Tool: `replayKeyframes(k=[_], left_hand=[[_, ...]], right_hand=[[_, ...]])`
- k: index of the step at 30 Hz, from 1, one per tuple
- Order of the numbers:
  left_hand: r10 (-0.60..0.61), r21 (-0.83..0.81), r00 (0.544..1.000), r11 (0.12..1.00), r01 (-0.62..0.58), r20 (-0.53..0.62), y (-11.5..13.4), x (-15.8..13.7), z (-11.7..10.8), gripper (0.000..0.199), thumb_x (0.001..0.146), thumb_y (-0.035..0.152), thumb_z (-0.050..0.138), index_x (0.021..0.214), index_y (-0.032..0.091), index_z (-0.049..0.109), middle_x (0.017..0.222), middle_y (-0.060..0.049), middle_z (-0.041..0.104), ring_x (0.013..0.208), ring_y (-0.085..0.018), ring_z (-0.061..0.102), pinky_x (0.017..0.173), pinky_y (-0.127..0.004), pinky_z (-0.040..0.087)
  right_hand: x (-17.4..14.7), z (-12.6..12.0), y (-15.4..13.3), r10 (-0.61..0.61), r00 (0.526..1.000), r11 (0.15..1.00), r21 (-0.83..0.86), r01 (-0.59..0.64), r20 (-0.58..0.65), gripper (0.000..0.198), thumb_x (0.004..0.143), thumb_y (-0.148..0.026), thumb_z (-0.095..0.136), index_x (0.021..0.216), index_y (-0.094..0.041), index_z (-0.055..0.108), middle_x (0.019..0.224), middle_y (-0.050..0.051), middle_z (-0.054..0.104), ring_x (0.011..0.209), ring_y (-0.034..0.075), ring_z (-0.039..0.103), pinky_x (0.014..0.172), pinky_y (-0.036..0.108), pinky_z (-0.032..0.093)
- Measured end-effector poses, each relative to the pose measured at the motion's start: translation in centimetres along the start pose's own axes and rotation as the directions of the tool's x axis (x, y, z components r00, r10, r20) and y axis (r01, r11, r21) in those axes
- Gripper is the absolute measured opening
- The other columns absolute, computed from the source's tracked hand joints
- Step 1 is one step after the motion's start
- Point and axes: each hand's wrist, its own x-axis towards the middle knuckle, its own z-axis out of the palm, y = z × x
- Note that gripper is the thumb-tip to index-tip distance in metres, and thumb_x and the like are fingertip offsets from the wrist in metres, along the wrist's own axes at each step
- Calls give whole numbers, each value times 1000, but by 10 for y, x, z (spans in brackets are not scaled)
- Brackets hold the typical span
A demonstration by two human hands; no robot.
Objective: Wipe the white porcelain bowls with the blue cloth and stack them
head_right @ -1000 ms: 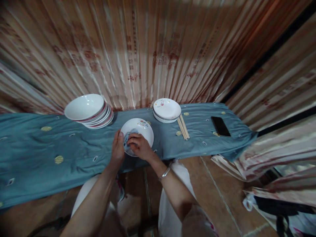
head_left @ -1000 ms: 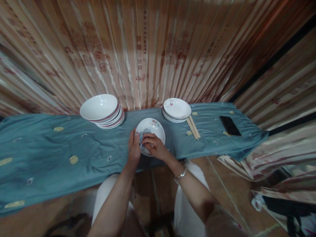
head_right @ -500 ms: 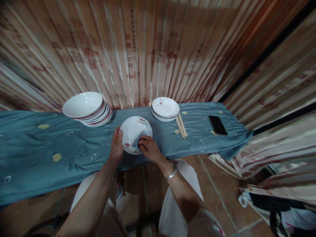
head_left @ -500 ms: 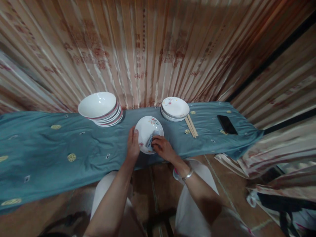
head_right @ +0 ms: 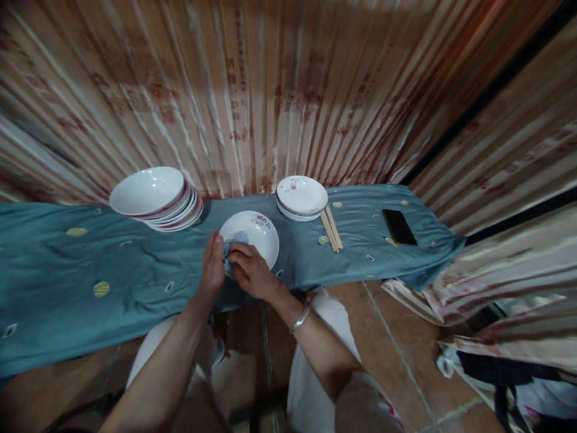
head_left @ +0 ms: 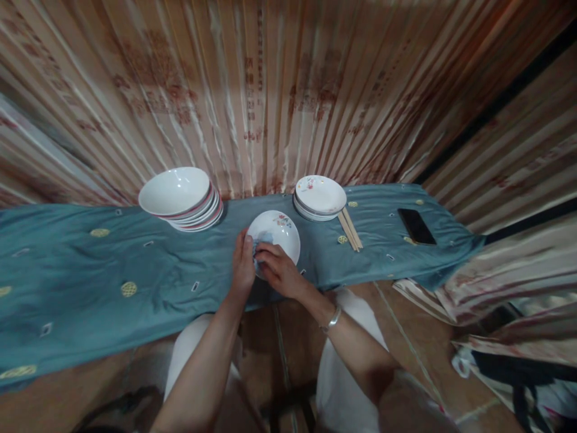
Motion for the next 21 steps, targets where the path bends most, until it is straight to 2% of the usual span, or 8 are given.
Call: replayKeyframes(k=[4, 9, 15, 21], left_hand=[[20, 29, 999, 999, -21, 37, 2, 0, -1, 50, 91, 55, 42, 118, 17, 60, 125, -12, 63, 119, -23, 56, 108, -38, 38], [46, -24, 997, 999, -45, 63, 4, -2, 1, 47, 91, 52, 44, 118, 17, 63, 126, -11, 64, 120, -22, 57, 109, -37, 37], [5, -56, 997, 998, -1, 71, 5, -4, 1, 46, 90, 51, 49, 118, 19, 64, 126, -11, 65, 119, -24, 58, 108, -37, 39], [-37, -51, 998, 998, 40, 48, 5, -6, 1, 48, 88, 54, 50, 117, 19, 65, 122, -10, 67, 119, -26, 58, 106, -37, 42]], right_hand=[[13, -1, 2, -37, 999, 996, -77, 36, -11, 30, 88, -11, 42, 113, -16, 58, 132, 15, 51, 125, 24, 46, 107, 43, 38], [24, -6, 19, -62, 996, 981, -188, 50, -57, 39, 87, -10, 40, 123, -10, 54, 138, 19, 45, 132, 26, 39, 111, 44, 34], [28, -20, 31, 77, 996, 917, -388, -90, -49, 48, 85, -6, 42, 132, -11, 52, 144, 17, 43, 134, 26, 38, 113, 44, 32], [21, -32, 32, 225, 974, 809, -550, -209, -40, 48, 88, -14, 50, 136, -14, 51, 146, 16, 44, 124, 29, 48, 103, 44, 40]])
